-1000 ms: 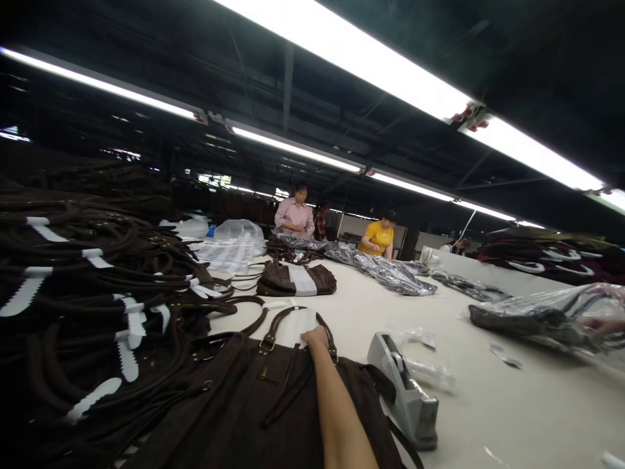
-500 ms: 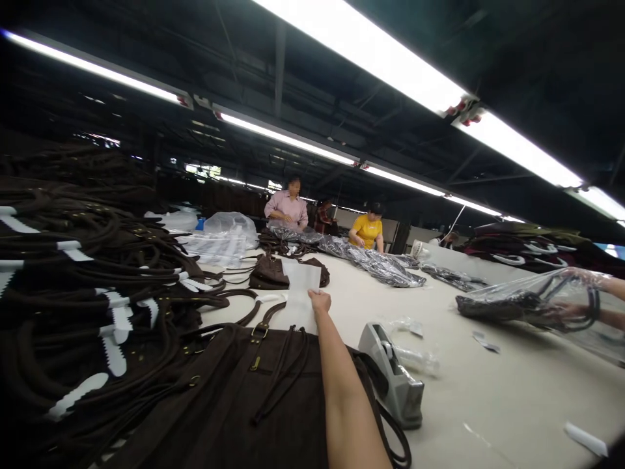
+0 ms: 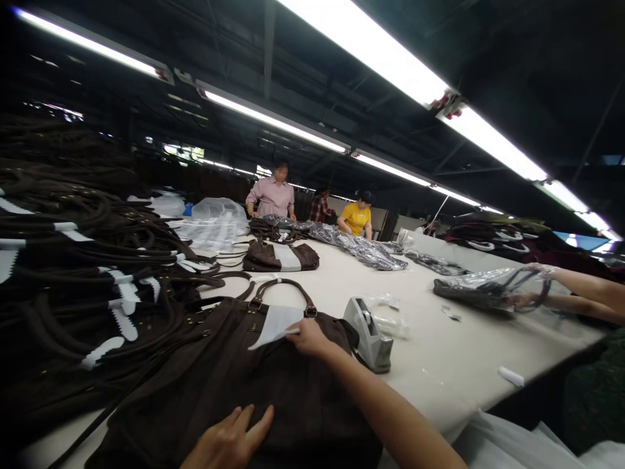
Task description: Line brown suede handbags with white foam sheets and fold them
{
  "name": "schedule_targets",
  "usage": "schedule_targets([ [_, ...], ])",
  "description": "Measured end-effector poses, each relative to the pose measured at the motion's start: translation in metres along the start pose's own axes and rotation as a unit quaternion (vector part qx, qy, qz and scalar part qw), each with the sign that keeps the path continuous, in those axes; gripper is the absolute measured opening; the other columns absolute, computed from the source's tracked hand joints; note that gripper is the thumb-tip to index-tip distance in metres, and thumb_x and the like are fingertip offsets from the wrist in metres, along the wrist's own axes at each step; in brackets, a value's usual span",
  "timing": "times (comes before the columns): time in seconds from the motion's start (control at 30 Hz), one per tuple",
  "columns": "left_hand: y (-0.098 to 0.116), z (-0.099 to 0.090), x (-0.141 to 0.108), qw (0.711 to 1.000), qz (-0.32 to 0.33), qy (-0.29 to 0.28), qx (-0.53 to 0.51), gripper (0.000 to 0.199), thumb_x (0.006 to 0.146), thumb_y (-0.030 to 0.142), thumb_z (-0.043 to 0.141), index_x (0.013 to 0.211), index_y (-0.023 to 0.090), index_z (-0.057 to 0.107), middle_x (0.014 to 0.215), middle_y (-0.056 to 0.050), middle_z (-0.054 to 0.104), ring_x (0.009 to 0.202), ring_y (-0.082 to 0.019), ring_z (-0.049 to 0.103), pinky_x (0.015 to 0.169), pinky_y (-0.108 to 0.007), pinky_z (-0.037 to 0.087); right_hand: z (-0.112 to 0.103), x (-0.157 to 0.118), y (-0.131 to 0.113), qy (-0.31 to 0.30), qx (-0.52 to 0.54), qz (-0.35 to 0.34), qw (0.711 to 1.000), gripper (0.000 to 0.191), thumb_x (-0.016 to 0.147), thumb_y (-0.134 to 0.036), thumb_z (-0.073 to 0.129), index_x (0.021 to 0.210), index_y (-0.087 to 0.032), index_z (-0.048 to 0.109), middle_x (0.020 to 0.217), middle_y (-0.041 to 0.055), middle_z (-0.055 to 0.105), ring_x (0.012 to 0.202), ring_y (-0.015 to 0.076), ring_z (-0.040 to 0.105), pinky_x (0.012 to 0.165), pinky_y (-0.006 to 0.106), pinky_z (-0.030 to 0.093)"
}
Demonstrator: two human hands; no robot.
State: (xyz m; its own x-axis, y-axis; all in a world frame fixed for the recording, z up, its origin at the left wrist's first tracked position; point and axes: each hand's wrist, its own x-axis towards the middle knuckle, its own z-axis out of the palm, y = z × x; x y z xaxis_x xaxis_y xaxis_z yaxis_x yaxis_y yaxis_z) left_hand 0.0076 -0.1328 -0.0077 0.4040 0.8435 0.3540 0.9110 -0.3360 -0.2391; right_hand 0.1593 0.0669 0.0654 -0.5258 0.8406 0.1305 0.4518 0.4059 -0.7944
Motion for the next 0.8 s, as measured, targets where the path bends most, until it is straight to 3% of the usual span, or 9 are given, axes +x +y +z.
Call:
schedule_targets([
  [0.13, 0.002, -0.006, 0.002, 0.998, -0.005, -0.053, -0.011, 0.064, 0.08, -0.005, 0.047, 0.136, 0.026, 0.052, 0.111, -0.017, 0.07, 0.099, -0.028, 0.069, 0.081, -0.036, 0.058, 0.027, -0.036, -0.003, -0.052, -0.2, -0.028, 0.978, 0.038, 0.08, -0.016, 0.056, 0.116, -0.017, 0.066, 0.134, 0.0107, 0.059, 0.132, 0.0283, 0.046, 0.115, 0.044, 0.028],
  [0.23, 0.006, -0.007, 0.001, 0.998, -0.004, -0.065, 0.004, 0.062, 0.081, -0.002, 0.05, 0.137, 0.024, 0.051, 0.116, -0.023, 0.067, 0.103, -0.032, 0.067, 0.082, -0.039, 0.058, 0.041, -0.045, -0.015, -0.062, -0.284, -0.017, 0.957, 0.045, 0.09, -0.024, 0.047, 0.133, -0.013, 0.053, 0.142, 0.019, 0.049, 0.136, 0.0333, 0.04, 0.112, 0.055, 0.027],
  [0.3, 0.009, -0.006, 0.0, 0.999, -0.004, -0.046, 0.018, 0.058, 0.082, 0.0, 0.052, 0.135, 0.023, 0.053, 0.115, -0.025, 0.066, 0.102, -0.035, 0.067, 0.08, -0.041, 0.058, 0.047, -0.052, -0.022, -0.08, -0.323, -0.018, 0.943, 0.049, 0.092, -0.026, 0.046, 0.138, -0.014, 0.048, 0.141, 0.0207, 0.049, 0.133, 0.0345, 0.043, 0.109, 0.056, 0.032],
  [0.4, 0.017, -0.006, 0.0, 0.999, -0.005, -0.011, 0.043, 0.051, 0.084, 0.002, 0.05, 0.131, 0.021, 0.058, 0.11, -0.028, 0.067, 0.095, -0.035, 0.069, 0.074, -0.041, 0.059, 0.053, -0.067, -0.023, -0.072, -0.352, -0.05, 0.932, 0.046, 0.095, -0.027, 0.043, 0.139, -0.016, 0.049, 0.142, 0.0187, 0.049, 0.134, 0.031, 0.043, 0.11, 0.048, 0.035],
  [0.5, 0.027, -0.011, -0.003, 0.997, -0.017, -0.005, 0.07, 0.049, 0.085, 0.001, 0.046, 0.128, 0.019, 0.061, 0.11, -0.028, 0.067, 0.094, -0.035, 0.07, 0.072, -0.042, 0.058, 0.055, -0.083, -0.018, -0.018, -0.328, -0.067, 0.942, 0.042, 0.097, -0.027, 0.042, 0.136, -0.021, 0.053, 0.145, 0.0122, 0.047, 0.137, 0.0269, 0.039, 0.113, 0.044, 0.032],
  [0.57, 0.028, -0.021, -0.008, 0.998, -0.015, -0.033, 0.052, 0.05, 0.084, 0.001, 0.046, 0.129, 0.019, 0.06, 0.116, -0.027, 0.065, 0.102, -0.036, 0.067, 0.079, -0.045, 0.057, 0.056, -0.09, -0.014, 0.001, -0.303, -0.065, 0.951, 0.04, 0.097, -0.027, 0.042, 0.135, -0.024, 0.055, 0.146, 0.0079, 0.047, 0.138, 0.0251, 0.038, 0.115, 0.043, 0.03],
  [0.7, -0.006, -0.057, -0.007, 0.981, 0.039, -0.134, -0.138, 0.062, 0.077, 0.019, 0.065, 0.137, 0.023, 0.051, 0.135, -0.018, 0.056, 0.123, -0.035, 0.055, 0.096, -0.043, 0.051, 0.057, -0.096, -0.008, 0.015, -0.278, -0.073, 0.958, 0.038, 0.096, -0.028, 0.046, 0.133, -0.027, 0.056, 0.145, 0.0048, 0.048, 0.138, 0.0242, 0.038, 0.116, 0.042, 0.028],
  [0.77, -0.035, -0.074, 0.012, 0.949, 0.075, -0.15, -0.268, 0.043, 0.084, 0.029, 0.06, 0.127, 0.029, 0.061, 0.127, -0.007, 0.065, 0.115, -0.026, 0.062, 0.093, -0.033, 0.052, 0.058, -0.096, -0.004, 0.019, -0.268, -0.079, 0.96, 0.038, 0.095, -0.028, 0.048, 0.132, -0.028, 0.057, 0.145, 0.0043, 0.048, 0.138, 0.0237, 0.038, 0.116, 0.042, 0.027],
  [0.8, -0.049, -0.078, 0.027, 0.946, 0.067, -0.141, -0.283, 0.032, 0.092, 0.03, 0.045, 0.114, 0.031, 0.068, 0.111, -0.002, 0.073, 0.1, -0.02, 0.069, 0.087, -0.028, 0.053, 0.058, -0.096, -0.003, 0.022, -0.262, -0.08, 0.961, 0.038, 0.095, -0.028, 0.049, 0.132, -0.029, 0.058, 0.145, 0.0039, 0.048, 0.138, 0.0234, 0.038, 0.116, 0.041, 0.028],
])
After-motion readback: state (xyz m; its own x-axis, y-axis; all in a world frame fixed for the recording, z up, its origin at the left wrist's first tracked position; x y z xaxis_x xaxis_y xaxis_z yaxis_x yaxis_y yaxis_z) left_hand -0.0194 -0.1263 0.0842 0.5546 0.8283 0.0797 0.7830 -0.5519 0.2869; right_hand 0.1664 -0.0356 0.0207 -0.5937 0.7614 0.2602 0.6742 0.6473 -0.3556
